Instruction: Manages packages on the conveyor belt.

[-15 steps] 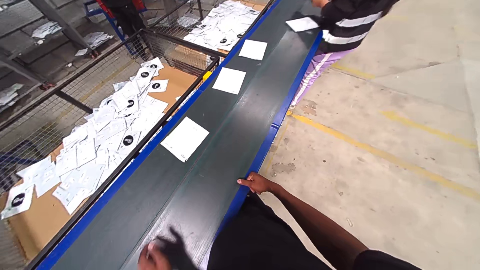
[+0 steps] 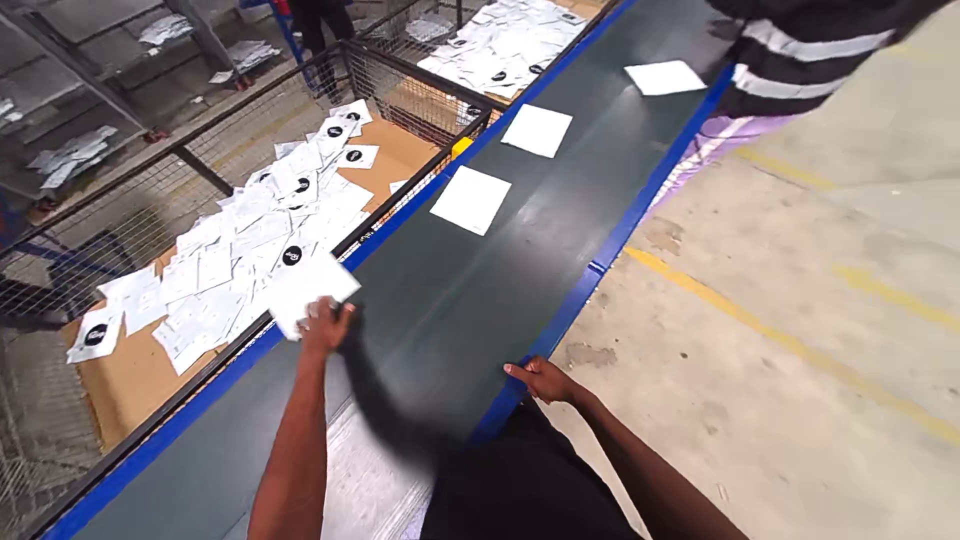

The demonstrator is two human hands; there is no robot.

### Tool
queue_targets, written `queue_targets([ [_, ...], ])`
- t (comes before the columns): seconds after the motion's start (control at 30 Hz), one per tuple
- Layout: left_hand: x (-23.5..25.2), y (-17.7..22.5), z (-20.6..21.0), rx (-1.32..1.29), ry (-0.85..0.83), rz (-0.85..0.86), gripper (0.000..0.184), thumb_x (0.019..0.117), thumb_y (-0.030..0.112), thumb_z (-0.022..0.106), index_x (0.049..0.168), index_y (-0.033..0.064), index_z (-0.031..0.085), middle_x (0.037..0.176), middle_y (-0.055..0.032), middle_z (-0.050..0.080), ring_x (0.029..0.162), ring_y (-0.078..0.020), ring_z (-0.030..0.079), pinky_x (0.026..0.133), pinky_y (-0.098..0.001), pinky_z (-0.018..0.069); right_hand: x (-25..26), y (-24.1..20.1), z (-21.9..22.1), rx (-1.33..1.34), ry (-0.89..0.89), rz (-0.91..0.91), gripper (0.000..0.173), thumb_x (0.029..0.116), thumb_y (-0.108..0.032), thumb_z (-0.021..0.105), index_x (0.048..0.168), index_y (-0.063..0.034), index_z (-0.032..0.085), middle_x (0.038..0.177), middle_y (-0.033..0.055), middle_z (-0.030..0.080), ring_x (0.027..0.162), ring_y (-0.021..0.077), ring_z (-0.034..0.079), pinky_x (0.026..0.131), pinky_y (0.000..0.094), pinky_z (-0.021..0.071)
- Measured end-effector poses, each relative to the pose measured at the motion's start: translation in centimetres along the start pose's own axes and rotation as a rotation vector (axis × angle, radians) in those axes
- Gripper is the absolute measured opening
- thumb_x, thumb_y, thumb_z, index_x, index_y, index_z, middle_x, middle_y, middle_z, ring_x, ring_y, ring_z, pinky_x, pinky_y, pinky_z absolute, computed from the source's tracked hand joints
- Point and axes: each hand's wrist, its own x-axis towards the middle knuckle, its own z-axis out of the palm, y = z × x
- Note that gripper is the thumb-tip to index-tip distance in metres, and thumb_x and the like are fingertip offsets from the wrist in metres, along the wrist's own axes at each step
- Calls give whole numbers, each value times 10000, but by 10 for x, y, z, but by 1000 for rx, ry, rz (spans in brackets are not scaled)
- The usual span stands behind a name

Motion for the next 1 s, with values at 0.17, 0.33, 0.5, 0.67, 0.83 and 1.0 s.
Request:
queue_targets([
  [0.17, 35, 63, -34, -15, 165, 279, 923, 970, 748, 333, 1571, 49, 368, 1616, -236, 338, 1517, -423, 270, 1217, -631, 225, 2, 2, -1, 1, 18, -47, 682, 1012, -600, 532, 548, -99, 536, 466, 23, 511, 375, 126, 461, 394, 316, 378],
  [0.33, -34, 193, -1, 10, -312, 699, 863, 984, 738, 338, 1559, 99, 410, 1596, -131, 423, 1504, -285, 354, 1230, -540, 293, 6, 2, -3, 14, -23, -30, 684, 1002, -606, 546, 547, -95, 545, 459, 27, 514, 366, 128, 463, 380, 315, 378],
  [0.5, -68, 237, 26, 165, -441, 966, 949, 949, 805, 274, 1595, 113, 341, 1673, -74, 299, 1577, -249, 161, 1264, -606, 37, 2, 4, -4, 37, -19, -55, 685, 1013, -598, 531, 543, -99, 535, 457, 28, 515, 358, 127, 463, 371, 311, 377],
  [0.67, 30, 146, 42, 269, -134, 722, 935, 968, 779, 245, 1602, 98, 336, 1661, -115, 318, 1561, -291, 220, 1260, -636, 72, 4, 2, -5, 36, -32, -31, 696, 1000, -626, 528, 548, -97, 535, 471, 30, 522, 383, 138, 477, 400, 336, 397],
  [0.83, 100, 65, -37, 239, 24, 116, 1013, 970, 776, 212, 1581, -27, 301, 1622, -345, 226, 1522, -535, 140, 1178, -762, 80, 3, 0, -8, 13, -44, -59, 696, 1005, -622, 513, 550, -94, 524, 483, 24, 524, 413, 142, 497, 444, 363, 425],
  [1.0, 74, 99, -44, 210, 90, 404, 963, 972, 767, 222, 1561, 21, 380, 1623, -261, 312, 1522, -457, 239, 1197, -703, 165, 4, 4, -9, -2, -67, -106, 713, 1014, -619, 499, 552, -77, 535, 488, 36, 535, 418, 151, 510, 450, 373, 438],
])
